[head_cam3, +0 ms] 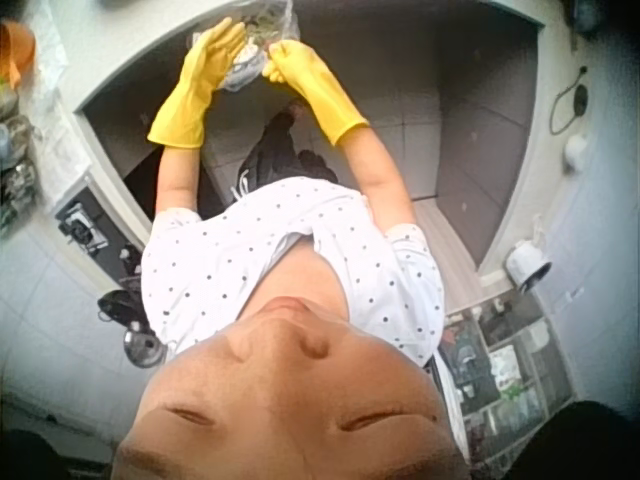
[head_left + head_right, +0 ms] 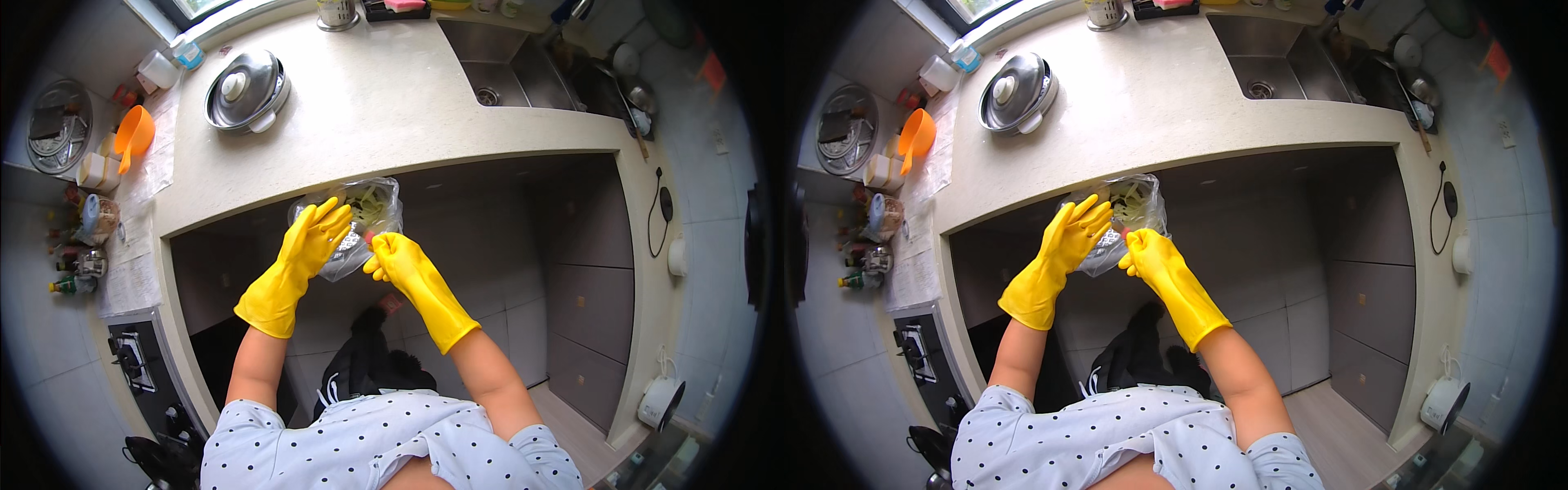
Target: The person sits on the floor and uses a scraper to remove debris from the tile surface and grout lines. They then wipe the area with a cloth to collect the loosened dirt and debris.
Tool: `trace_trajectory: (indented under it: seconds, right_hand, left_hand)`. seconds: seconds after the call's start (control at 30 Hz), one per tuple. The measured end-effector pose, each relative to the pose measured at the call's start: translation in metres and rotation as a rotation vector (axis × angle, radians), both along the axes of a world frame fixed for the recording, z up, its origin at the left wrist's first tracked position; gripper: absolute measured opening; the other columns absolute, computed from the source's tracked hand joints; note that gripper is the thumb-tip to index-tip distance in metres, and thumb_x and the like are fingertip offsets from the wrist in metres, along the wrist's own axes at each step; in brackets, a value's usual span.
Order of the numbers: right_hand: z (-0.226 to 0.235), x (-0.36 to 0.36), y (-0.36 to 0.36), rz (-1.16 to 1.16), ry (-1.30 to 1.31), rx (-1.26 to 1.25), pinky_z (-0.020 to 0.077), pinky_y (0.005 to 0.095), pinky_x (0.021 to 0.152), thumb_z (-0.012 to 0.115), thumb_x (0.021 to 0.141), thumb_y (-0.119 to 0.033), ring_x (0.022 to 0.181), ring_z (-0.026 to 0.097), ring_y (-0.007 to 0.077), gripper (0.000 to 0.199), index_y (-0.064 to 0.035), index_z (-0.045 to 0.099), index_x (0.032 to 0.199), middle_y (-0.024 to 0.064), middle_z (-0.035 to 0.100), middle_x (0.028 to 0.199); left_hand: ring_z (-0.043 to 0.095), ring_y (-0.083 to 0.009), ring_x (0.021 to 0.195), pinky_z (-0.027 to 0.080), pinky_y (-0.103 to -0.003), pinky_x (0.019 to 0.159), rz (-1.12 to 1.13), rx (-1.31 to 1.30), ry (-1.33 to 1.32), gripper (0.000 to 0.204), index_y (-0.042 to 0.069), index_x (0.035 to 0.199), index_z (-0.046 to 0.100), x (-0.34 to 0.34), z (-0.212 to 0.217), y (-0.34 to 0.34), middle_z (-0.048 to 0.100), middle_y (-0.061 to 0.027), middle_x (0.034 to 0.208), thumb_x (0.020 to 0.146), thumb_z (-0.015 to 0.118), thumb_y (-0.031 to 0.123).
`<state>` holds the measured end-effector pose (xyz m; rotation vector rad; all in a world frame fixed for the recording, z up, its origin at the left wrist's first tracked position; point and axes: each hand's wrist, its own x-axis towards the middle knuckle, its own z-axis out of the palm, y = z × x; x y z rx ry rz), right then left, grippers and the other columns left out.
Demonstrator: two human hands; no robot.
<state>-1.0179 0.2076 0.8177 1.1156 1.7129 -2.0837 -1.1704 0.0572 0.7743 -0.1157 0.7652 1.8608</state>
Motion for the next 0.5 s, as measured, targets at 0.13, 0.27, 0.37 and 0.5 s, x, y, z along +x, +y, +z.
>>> trace_trajectory:
  seconds: [0.13, 0.27, 0.37, 0.5]
  right_hand:
    - [0.007, -0.015, -0.02, 0.171, 0.192, -0.213, 0.0445, 0.0211, 0.055, 0.048, 0.104, -0.037, 0.057, 0.059, 0.0093, 0.037, -0.0033, 0.062, 0.114, 0.0059, 0.068, 0.076]
    - [-0.008, -0.014, -0.027, 0.126, 0.122, 0.079, 0.0478, 0.0239, 0.058, 0.049, 0.104, -0.032, 0.061, 0.059, 0.0108, 0.035, -0.0015, 0.059, 0.116, 0.0068, 0.068, 0.075]
    - [-0.018, 0.001, -0.043, 0.071, 0.255, 0.071, 0.0487, 0.0246, 0.058, 0.049, 0.104, -0.032, 0.062, 0.061, 0.0113, 0.035, -0.0009, 0.059, 0.117, 0.0061, 0.066, 0.074]
    - [-0.045, 0.012, -0.059, 0.058, 0.309, 0.148, 0.0485, 0.0245, 0.057, 0.048, 0.104, -0.033, 0.06, 0.059, 0.0112, 0.035, -0.0022, 0.059, 0.117, 0.0047, 0.065, 0.073]
  left_hand:
    - [0.032, -0.0355, 0.144, 0.024, -0.05, 0.12, 0.13, 0.077, -0.315, 0.061, 0.005, 0.15, 0.036, 0.003, 0.022, 0.005, 0.035, -0.0214, 0.155, 0.103, 0.039, 0.044]
    - [0.03, -0.039, 0.145, 0.022, -0.053, 0.12, 0.363, 0.11, -0.389, 0.064, 0.004, 0.15, 0.036, -0.002, 0.014, 0.005, 0.032, -0.022, 0.156, 0.103, 0.035, 0.048]
    - [0.029, -0.0376, 0.146, 0.02, -0.057, 0.119, 0.538, 0.1, -0.543, 0.065, 0.006, 0.15, 0.036, -0.001, 0.011, 0.003, 0.032, -0.0216, 0.157, 0.103, 0.032, 0.05]
    - [0.029, -0.0371, 0.146, 0.021, -0.06, 0.117, 0.654, 0.067, -0.637, 0.061, 0.011, 0.148, 0.04, 0.007, 0.018, 0.013, 0.033, -0.0175, 0.157, 0.102, 0.036, 0.051]
